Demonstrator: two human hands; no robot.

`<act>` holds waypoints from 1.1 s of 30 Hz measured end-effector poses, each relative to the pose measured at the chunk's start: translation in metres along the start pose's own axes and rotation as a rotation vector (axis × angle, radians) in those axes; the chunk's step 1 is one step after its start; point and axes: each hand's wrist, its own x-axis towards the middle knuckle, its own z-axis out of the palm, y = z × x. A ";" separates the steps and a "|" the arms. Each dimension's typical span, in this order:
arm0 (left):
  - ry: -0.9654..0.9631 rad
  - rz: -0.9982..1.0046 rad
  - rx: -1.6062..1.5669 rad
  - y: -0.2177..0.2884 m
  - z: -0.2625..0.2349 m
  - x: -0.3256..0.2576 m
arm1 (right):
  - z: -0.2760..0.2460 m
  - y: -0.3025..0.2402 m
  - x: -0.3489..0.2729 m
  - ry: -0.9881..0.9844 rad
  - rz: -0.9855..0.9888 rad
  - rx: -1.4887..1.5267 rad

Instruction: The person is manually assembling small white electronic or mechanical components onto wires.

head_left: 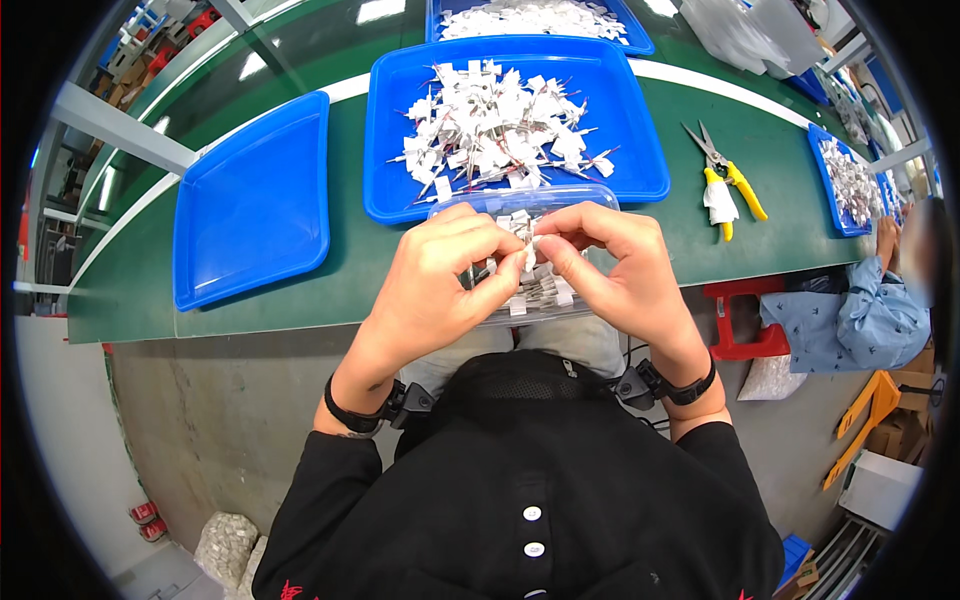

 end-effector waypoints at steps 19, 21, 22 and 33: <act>0.148 -0.405 -0.392 -0.016 -0.017 0.009 | 0.001 0.006 0.010 -0.535 -0.112 -0.348; 0.079 -0.444 -0.361 -0.015 -0.016 0.004 | -0.002 -0.003 0.010 -0.473 -0.035 -0.256; 0.046 -0.456 -0.327 -0.016 -0.015 0.003 | -0.005 -0.007 0.008 -0.401 0.049 -0.171; -0.025 -0.471 -0.479 0.003 -0.014 -0.003 | -0.001 -0.005 -0.003 0.049 -0.179 0.117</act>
